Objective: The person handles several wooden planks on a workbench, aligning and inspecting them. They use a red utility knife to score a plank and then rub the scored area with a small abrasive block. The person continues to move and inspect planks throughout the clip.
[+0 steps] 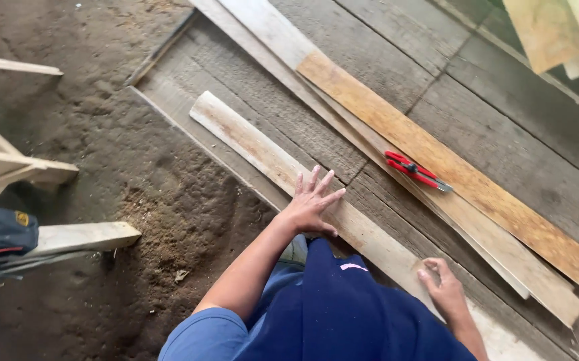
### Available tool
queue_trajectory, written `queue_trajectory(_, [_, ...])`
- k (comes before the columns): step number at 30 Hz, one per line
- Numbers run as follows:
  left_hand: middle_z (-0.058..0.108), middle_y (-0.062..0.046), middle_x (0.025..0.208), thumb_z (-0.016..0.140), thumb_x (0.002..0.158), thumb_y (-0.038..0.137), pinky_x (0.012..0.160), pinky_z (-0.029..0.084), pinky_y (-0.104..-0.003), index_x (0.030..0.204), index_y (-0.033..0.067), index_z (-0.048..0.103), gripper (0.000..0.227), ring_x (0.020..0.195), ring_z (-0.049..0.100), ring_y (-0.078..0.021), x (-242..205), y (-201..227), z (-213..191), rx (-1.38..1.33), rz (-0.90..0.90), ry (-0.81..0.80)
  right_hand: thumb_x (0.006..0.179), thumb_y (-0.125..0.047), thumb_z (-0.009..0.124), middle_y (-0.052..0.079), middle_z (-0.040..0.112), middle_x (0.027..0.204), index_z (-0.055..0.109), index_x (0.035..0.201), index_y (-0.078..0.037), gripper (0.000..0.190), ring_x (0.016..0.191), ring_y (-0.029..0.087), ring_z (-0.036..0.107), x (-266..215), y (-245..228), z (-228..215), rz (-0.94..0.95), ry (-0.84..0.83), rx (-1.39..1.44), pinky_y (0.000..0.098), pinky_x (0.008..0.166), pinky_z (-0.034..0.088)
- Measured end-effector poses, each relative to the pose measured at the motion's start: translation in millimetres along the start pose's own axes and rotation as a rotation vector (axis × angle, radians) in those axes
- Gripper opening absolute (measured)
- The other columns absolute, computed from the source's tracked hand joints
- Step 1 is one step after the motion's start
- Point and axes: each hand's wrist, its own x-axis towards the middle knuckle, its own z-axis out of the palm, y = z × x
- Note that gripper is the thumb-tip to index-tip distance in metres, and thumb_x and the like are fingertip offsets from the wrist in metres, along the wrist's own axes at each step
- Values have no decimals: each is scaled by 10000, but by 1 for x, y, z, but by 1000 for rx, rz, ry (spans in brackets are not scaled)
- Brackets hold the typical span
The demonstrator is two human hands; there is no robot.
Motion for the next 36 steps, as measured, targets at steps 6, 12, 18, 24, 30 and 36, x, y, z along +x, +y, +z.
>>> queue_trajectory(6, [-38, -84, 1721, 401, 934, 687, 1199, -119, -658, 1601, 287, 285, 786, 1539, -208, -368, -25, -13, -23, -108, -237, 59, 897, -402, 676, 47, 653, 1276, 648, 1234, -286, 357, 1170, 201, 663, 30, -6, 66, -250, 59, -33, 423, 1001, 510])
queue_trajectory(12, [127, -146, 1675, 455, 959, 659, 1189, 35, -714, 1571, 248, 321, 749, 1554, -39, -389, -22, -70, -4, -24, -343, 257, 923, -365, 673, 67, 590, 1133, 671, 1215, -270, 307, 1084, 249, 655, 39, -49, 99, -345, 142, -33, 412, 997, 487])
queue_trajectory(18, [396, -95, 1501, 576, 909, 634, 1178, 119, -732, 1392, 219, 525, 639, 1537, 186, -378, -26, -124, 7, 44, -299, 498, 923, -363, 690, 69, 505, 1103, 685, 1225, -256, 320, 1062, 253, 593, 41, -83, 123, -370, 198, -61, 431, 995, 495])
queue_trajectory(24, [494, -49, 1388, 681, 841, 628, 1114, 253, -758, 1283, 213, 568, 616, 1465, 356, -349, -32, -151, 1, 135, -261, 569, 858, -456, 756, 22, 535, 1025, 727, 1151, -317, 325, 1033, 254, 577, 52, -68, 149, -501, 477, -247, 413, 964, 488])
queue_trajectory(30, [501, -68, 1396, 726, 823, 608, 1099, 268, -772, 1274, 230, 593, 603, 1428, 395, -378, -39, -149, -9, 121, -208, 554, 855, -487, 767, -18, 550, 1137, 714, 1164, -363, 337, 1096, 272, 589, 36, -74, 141, -402, 565, -327, 440, 920, 517])
queue_trajectory(36, [537, -95, 1403, 750, 810, 515, 1100, 215, -791, 1211, 212, 644, 513, 1424, 416, -415, -31, -142, -6, 199, -103, 561, 804, -371, 829, 0, 599, 1216, 706, 1231, -333, 446, 1146, 286, 619, 10, -33, 106, -202, 488, -382, 452, 973, 517])
